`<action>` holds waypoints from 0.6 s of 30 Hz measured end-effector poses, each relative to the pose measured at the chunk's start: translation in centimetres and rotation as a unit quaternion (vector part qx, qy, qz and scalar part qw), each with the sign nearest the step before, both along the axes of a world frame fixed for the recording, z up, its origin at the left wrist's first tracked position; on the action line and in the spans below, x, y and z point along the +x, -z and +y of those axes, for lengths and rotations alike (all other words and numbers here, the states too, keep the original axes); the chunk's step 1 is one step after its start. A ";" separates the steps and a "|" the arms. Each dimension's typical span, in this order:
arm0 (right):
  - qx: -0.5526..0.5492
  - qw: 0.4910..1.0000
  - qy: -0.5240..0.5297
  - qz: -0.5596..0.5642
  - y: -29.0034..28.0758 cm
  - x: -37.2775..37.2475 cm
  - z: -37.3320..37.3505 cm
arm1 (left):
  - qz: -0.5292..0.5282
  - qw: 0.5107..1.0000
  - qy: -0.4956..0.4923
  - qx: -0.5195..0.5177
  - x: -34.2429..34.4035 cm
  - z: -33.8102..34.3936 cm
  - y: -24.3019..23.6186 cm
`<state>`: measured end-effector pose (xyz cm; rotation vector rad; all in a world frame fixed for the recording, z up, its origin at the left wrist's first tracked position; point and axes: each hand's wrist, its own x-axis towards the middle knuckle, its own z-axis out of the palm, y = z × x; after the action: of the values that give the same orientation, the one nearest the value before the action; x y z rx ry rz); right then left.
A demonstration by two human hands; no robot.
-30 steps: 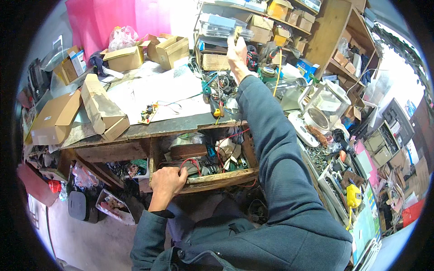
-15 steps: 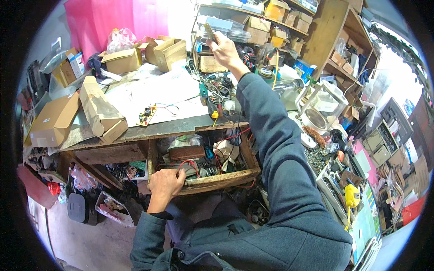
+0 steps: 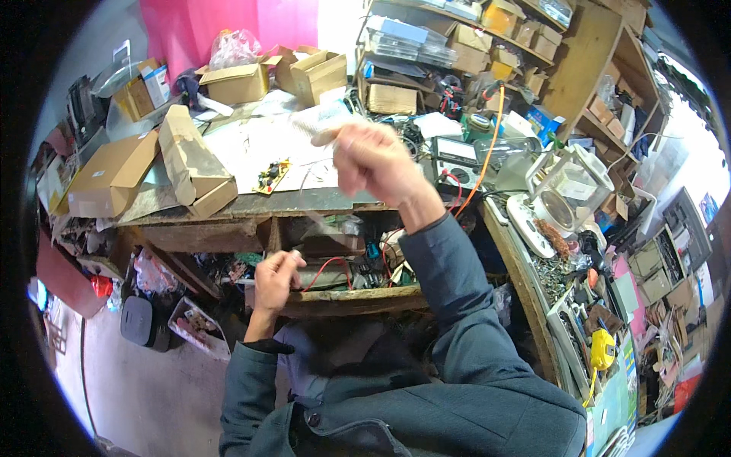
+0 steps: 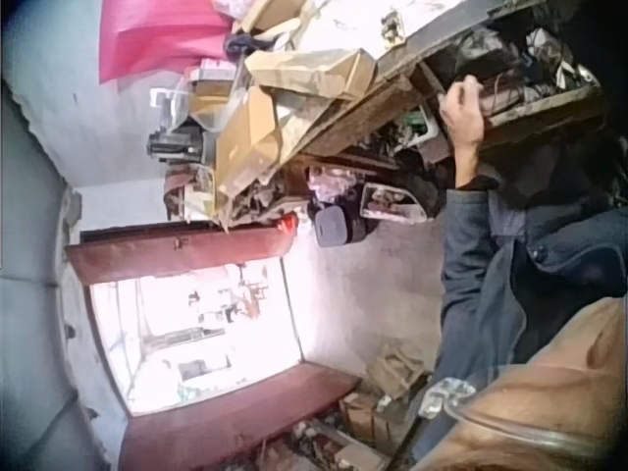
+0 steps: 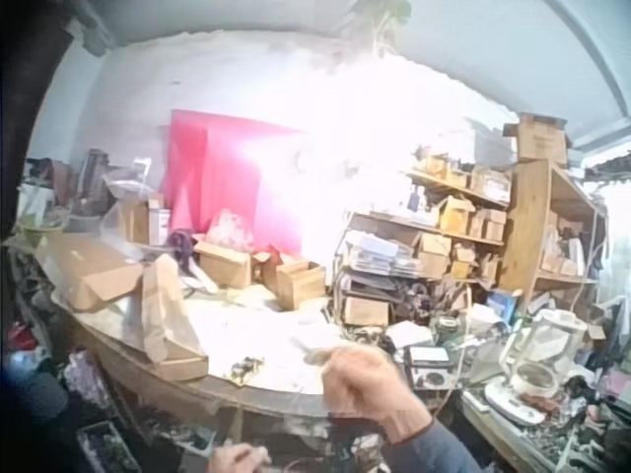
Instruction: The person uses a multimeter to test points on a green circuit board, then places the board into a cardboard box. The person then retrieves a small component from a drawer and tests it with the multimeter.
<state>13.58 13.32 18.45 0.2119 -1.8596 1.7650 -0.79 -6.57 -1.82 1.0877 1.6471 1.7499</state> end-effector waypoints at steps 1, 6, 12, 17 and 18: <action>-0.009 0.998 -0.023 -0.065 1.3 -0.3 -1.2 | -0.063 0.998 -0.001 0.026 -0.7 -0.4 0.3; -0.068 0.976 -0.119 -0.167 10.9 -3.2 -1.5 | -0.230 0.957 0.033 0.173 -1.7 -0.4 1.3; -0.007 0.972 -0.124 -0.200 14.2 -4.5 -2.9 | -0.275 0.935 0.032 0.223 -2.5 -1.7 2.7; -0.056 0.967 -0.131 -0.213 14.4 -4.4 -3.2 | -0.249 0.941 0.003 0.227 -2.2 -1.8 2.6; -0.073 0.964 -0.132 -0.219 14.5 -4.3 -3.0 | -0.253 0.940 -0.001 0.230 -2.0 -1.8 2.8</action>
<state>9.24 10.32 3.91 0.0101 -2.0609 2.2707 -2.82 -8.38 -4.65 0.7172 0.9541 2.2465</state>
